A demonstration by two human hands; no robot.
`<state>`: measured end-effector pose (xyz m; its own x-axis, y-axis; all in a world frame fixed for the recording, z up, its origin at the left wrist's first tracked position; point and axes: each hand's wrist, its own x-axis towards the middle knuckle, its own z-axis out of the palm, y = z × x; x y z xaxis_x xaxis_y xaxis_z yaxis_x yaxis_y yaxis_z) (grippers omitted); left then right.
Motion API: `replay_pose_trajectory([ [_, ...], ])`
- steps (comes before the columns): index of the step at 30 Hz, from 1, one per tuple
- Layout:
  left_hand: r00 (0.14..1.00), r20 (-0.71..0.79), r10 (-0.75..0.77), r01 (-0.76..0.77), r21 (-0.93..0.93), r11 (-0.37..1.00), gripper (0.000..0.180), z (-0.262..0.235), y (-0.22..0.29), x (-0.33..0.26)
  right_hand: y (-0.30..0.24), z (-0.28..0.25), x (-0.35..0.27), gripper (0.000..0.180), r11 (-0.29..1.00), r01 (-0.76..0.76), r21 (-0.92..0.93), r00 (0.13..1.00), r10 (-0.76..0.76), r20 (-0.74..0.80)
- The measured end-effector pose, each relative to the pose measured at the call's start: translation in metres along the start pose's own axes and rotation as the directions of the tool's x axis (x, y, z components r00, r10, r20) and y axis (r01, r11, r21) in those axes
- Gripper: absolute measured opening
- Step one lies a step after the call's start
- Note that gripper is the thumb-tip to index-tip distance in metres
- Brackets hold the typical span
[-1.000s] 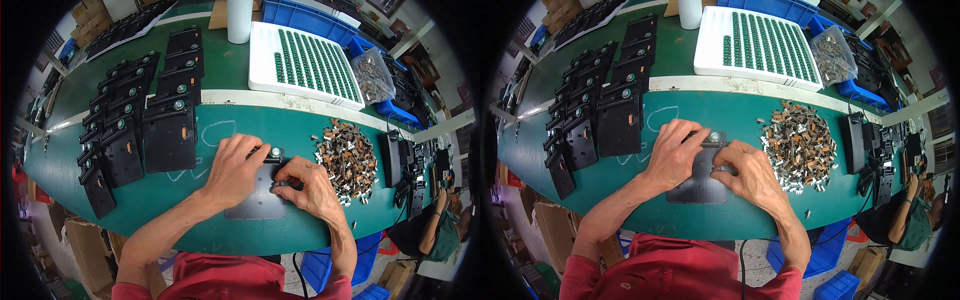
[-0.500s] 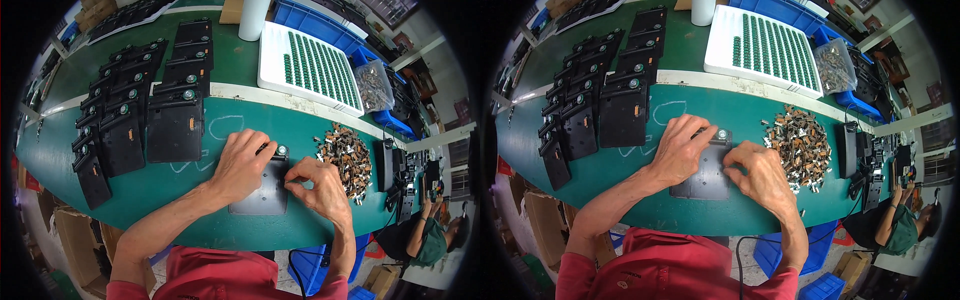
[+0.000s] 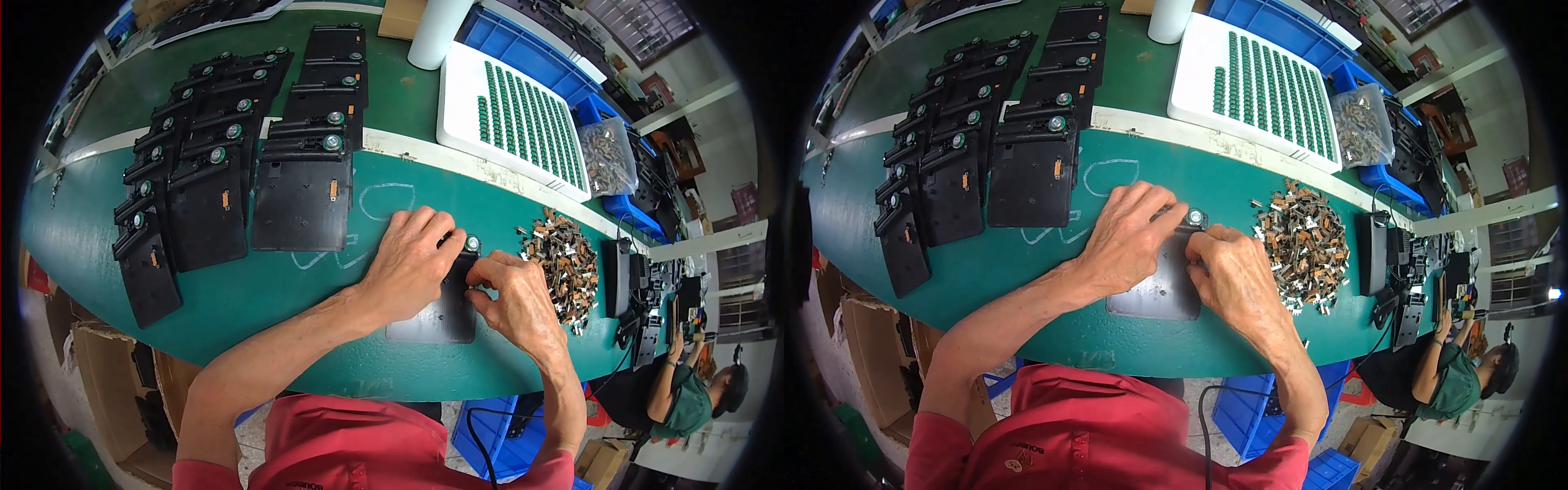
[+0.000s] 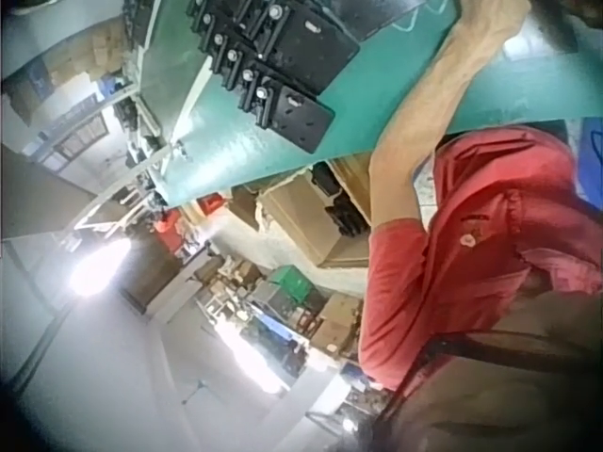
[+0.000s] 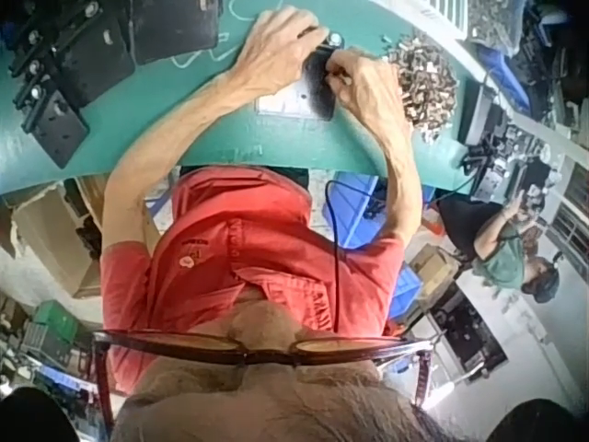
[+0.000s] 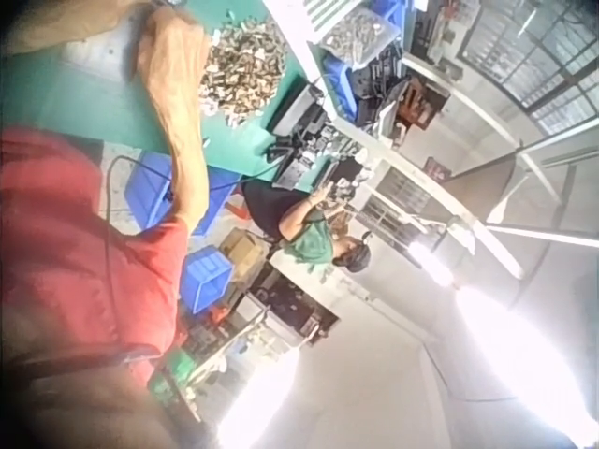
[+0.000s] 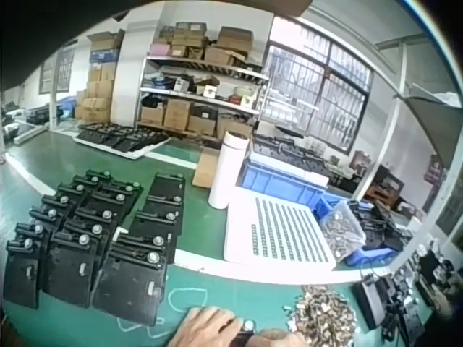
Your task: The person assembles device panels by taking plastic base plates from a box, attaching circular components from a tray and clips from a pile onto each plate by hand, and placing the completed panels in rows on the workbench.
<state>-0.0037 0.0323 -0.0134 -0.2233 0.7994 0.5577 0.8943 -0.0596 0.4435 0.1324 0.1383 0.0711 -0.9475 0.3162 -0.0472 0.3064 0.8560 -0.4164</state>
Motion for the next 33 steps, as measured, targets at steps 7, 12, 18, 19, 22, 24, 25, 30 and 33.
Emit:
replay_pose_trajectory([
  [7,1.0,-0.01,0.002,-0.002,0.0,1.0,0.036,0.001,0.0,0.0,0.001,0.004,0.001,0.016,0.993,0.069,-0.099,0.998,-0.067,0.015],
  [12,1.0,-0.004,-0.004,0.004,-0.005,1.0,0.034,0.001,-0.001,0.0,0.006,0.008,-0.003,0.018,0.999,0.04,-0.005,0.999,-0.04,-0.023],
  [18,1.0,-0.001,0.0,0.0,0.0,1.0,0.034,0.0,0.0,0.0,0.011,0.006,-0.017,0.022,0.98,-0.004,0.2,0.991,0.03,-0.128],
  [19,1.0,0.004,-0.001,0.001,-0.003,1.0,0.034,0.0,0.0,0.001,0.011,0.003,-0.019,0.024,0.976,0.002,0.219,0.984,0.037,-0.175],
  [22,1.0,-0.001,0.004,-0.004,0.0,1.0,0.034,0.0,0.001,0.001,0.022,0.003,-0.024,0.024,0.971,-0.045,0.236,0.976,0.093,-0.198],
  [24,1.0,0.002,0.003,-0.003,-0.002,1.0,0.033,0.0,0.0,0.001,0.029,0.011,-0.025,0.022,0.961,-0.087,0.264,0.97,0.142,-0.197],
  [25,1.0,0.002,-0.001,0.001,-0.002,1.0,0.032,-0.001,-0.001,0.002,0.029,0.015,-0.024,0.022,0.96,-0.083,0.267,0.969,0.14,-0.202],
  [30,1.0,-0.005,0.016,-0.016,0.034,0.999,0.031,-0.004,0.002,0.003,0.032,0.031,-0.025,0.013,0.803,-0.19,0.565,0.939,0.317,-0.135],
  [33,0.999,-0.008,0.033,-0.033,0.042,0.999,0.032,-0.001,0.002,0.004,0.042,0.036,-0.029,0.01,0.555,-0.21,0.805,0.89,0.45,-0.079],
])
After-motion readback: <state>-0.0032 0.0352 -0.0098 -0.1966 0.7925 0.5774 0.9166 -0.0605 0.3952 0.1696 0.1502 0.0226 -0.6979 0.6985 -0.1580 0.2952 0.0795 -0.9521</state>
